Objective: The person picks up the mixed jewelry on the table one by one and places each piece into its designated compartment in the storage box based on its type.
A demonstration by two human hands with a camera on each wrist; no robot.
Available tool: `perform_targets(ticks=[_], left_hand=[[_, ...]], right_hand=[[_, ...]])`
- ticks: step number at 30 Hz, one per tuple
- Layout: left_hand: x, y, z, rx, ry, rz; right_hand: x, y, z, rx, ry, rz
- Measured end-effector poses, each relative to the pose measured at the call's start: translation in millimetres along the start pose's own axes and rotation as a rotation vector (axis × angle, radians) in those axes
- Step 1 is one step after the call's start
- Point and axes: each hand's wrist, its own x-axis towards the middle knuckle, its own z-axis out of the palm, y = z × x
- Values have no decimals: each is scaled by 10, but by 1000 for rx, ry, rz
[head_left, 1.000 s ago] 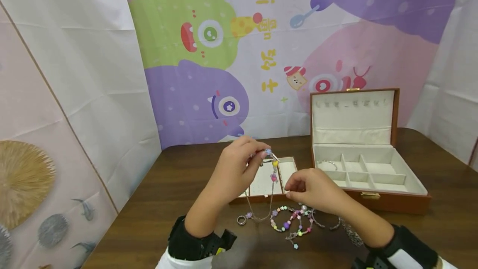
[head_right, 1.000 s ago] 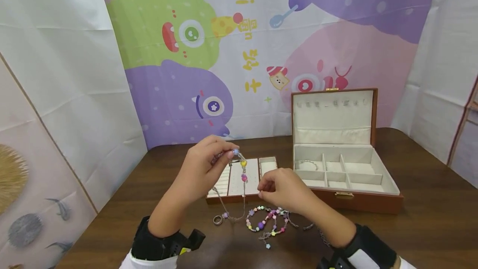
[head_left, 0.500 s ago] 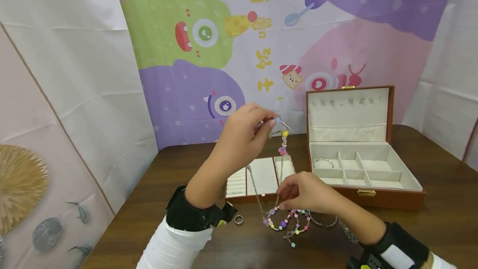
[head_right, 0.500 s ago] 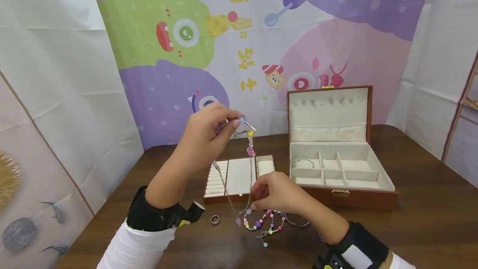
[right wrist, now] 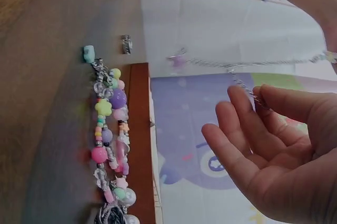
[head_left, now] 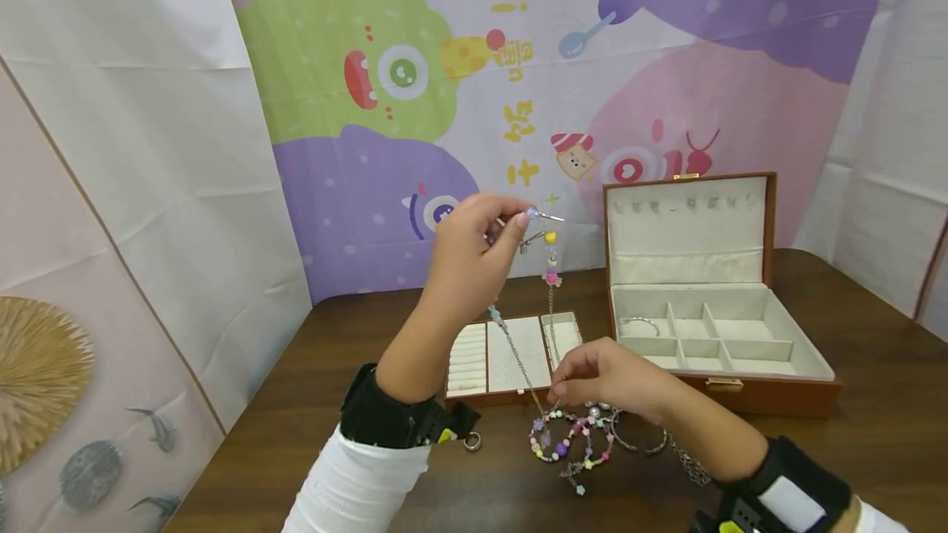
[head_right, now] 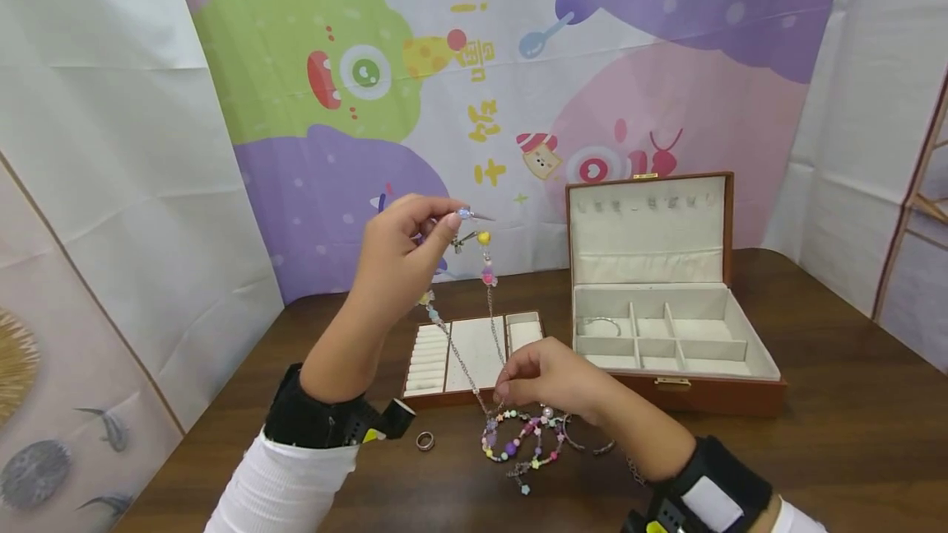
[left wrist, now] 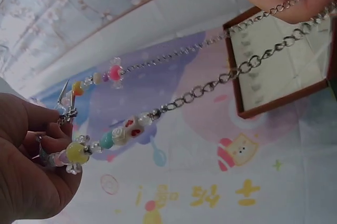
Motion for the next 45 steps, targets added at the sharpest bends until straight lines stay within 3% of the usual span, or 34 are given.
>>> perform_targets(ticks=[7, 13, 17, 21, 24, 29, 37, 41, 43, 45], left_hand=[[-21, -207, -67, 45, -105, -134], [-60, -422, -162, 109, -212, -268], [-150, -610, -169, 187, -297, -289], [-286, -793, -80, 194, -409, -307], [-386, -896, 38, 204, -529, -306], [-514, -976, 258, 262, -734, -217], [-626, -1015, 477, 272, -907, -113], [-609, -985, 485, 233, -922, -100], [-566, -950, 464, 175, -880, -155], [-504, -914, 435, 7, -820, -265]], right_hand=[[-44, -56, -128, 58, -22, 42], [-110, -238, -330, -30, 52, 56], [-131, -447, -480, -117, 102, 74], [-93, -690, -559, -191, 138, 77], [-21, -852, -555, -229, 137, 73], [123, -1100, -511, -311, 66, 34], [342, -1557, -507, -690, -29, -79], [409, -1715, -488, -830, -33, -141], [421, -1763, -474, -876, -33, -167], [422, -1798, -462, -911, -32, -190]])
